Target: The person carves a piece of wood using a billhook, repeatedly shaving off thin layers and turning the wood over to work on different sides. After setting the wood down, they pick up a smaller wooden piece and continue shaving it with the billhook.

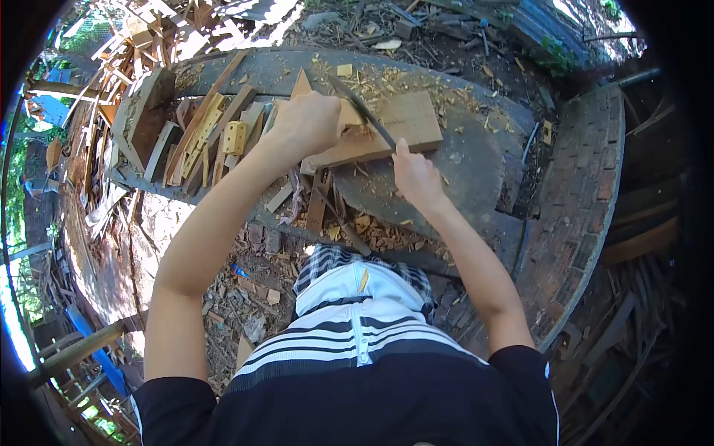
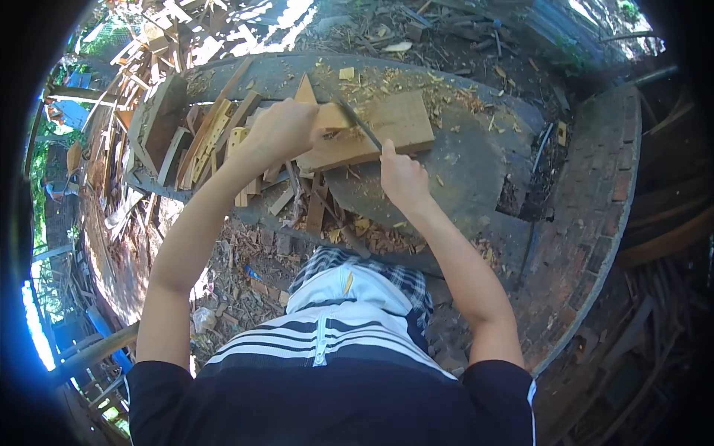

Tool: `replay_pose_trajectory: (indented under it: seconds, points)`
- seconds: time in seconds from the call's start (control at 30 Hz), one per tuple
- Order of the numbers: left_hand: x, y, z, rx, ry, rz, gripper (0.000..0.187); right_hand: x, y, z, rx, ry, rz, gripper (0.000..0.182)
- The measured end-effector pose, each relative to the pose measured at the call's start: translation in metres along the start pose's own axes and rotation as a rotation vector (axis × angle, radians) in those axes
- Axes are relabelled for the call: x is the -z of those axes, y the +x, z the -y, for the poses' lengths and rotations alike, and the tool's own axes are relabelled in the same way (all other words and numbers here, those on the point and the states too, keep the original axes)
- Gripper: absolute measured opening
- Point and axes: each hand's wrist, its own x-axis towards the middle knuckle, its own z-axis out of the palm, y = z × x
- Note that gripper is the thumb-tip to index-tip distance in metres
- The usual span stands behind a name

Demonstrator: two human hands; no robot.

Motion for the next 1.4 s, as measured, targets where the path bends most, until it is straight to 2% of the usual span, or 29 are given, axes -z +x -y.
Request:
replay_pose_trajectory:
  seconds: [0.07,0.13,0.17,0.23,0.27,0.33,0.37,0.43,0.5,0.6,0.7,0.77,0.8,0.87,0.9,0.97,1.0,1.1,1.17,1.2,1.27,1.33,1.4]
  points:
    - [-0.005,0.001,0.001,-0.001,-0.004,0.02,0.027,-0.012,0.004,-0.015,-0.009,-0.057,0.041,0.02]
    - [-0.005,-0.003,-0.001,-0.002,-0.004,0.018,0.028,-0.009,0.013,-0.019,0.053,0.22,0.119,0.02]
    - [-0.002,-0.002,-0.001,0.004,-0.005,0.01,0.028,-0.005,0.013,-0.022,0.051,0.217,0.104,0.02]
    - [0.006,-0.002,-0.003,0.009,-0.004,-0.001,0.028,0.017,0.009,-0.003,0.113,0.13,-0.023,0.02]
    - [0.003,-0.007,-0.005,0.018,-0.015,0.012,0.028,0.035,0.004,0.013,0.1,0.136,-0.003,0.02]
    - [-0.003,-0.006,-0.002,0.018,-0.023,0.023,0.028,0.075,0.0,0.042,0.196,0.274,-0.233,0.02]
    - [-0.002,-0.006,-0.003,0.001,-0.019,0.006,0.028,0.077,0.0,0.044,0.197,0.277,-0.221,0.02]
    - [-0.004,-0.005,0.0,-0.016,-0.015,-0.024,0.027,0.078,-0.001,0.047,0.225,0.304,-0.361,0.021]
    - [-0.005,-0.003,-0.001,-0.004,-0.017,-0.016,0.027,0.006,0.004,0.002,0.07,-0.011,-0.072,0.02]
    - [-0.002,-0.001,-0.001,0.006,-0.008,-0.017,0.026,-0.021,0.003,-0.018,0.041,-0.094,-0.002,0.019]
    - [-0.006,-0.006,-0.001,-0.007,-0.029,-0.006,0.026,-0.018,0.005,-0.022,0.022,0.069,0.006,0.02]
    - [-0.005,-0.006,0.002,-0.001,-0.053,-0.01,0.026,-0.005,0.014,-0.03,-0.05,0.346,0.251,0.023]
    - [-0.004,-0.007,0.0,0.018,-0.042,-0.002,0.026,0.004,0.013,-0.024,-0.054,0.35,0.251,0.023]
    - [-0.004,-0.007,-0.005,0.027,-0.039,0.022,0.026,0.034,0.009,-0.004,0.126,0.197,-0.095,0.025]
    - [-0.002,-0.008,-0.006,0.02,-0.045,0.015,0.026,0.049,0.005,0.009,0.116,0.194,-0.085,0.025]
    - [-0.007,-0.008,-0.001,-0.004,-0.043,-0.038,0.025,0.07,0.0,0.033,0.173,0.263,-0.306,0.024]
    - [-0.008,-0.008,0.001,0.004,-0.043,-0.04,0.025,0.061,0.002,0.031,0.181,0.265,-0.304,0.024]
    - [-0.007,-0.007,-0.006,0.025,0.022,0.011,0.026,-0.021,0.003,-0.011,-0.025,-0.075,0.03,0.025]
    - [-0.007,-0.012,-0.007,-0.011,0.008,-0.093,0.02,-0.019,0.014,-0.011,-0.001,-0.042,0.019,0.024]
    - [-0.013,-0.015,-0.005,-0.001,-0.002,-0.081,0.02,-0.022,0.005,-0.013,-0.011,-0.013,0.05,0.024]
    - [-0.015,-0.007,0.002,0.013,-0.017,-0.014,0.03,-0.031,0.002,-0.024,0.018,-0.001,0.013,0.023]
    - [-0.016,-0.013,0.005,0.021,-0.045,-0.049,0.032,-0.029,0.009,-0.024,0.07,0.019,-0.023,0.023]
    - [-0.024,-0.023,0.008,0.019,-0.072,-0.074,0.035,-0.019,0.013,-0.032,-0.233,0.768,0.438,0.023]
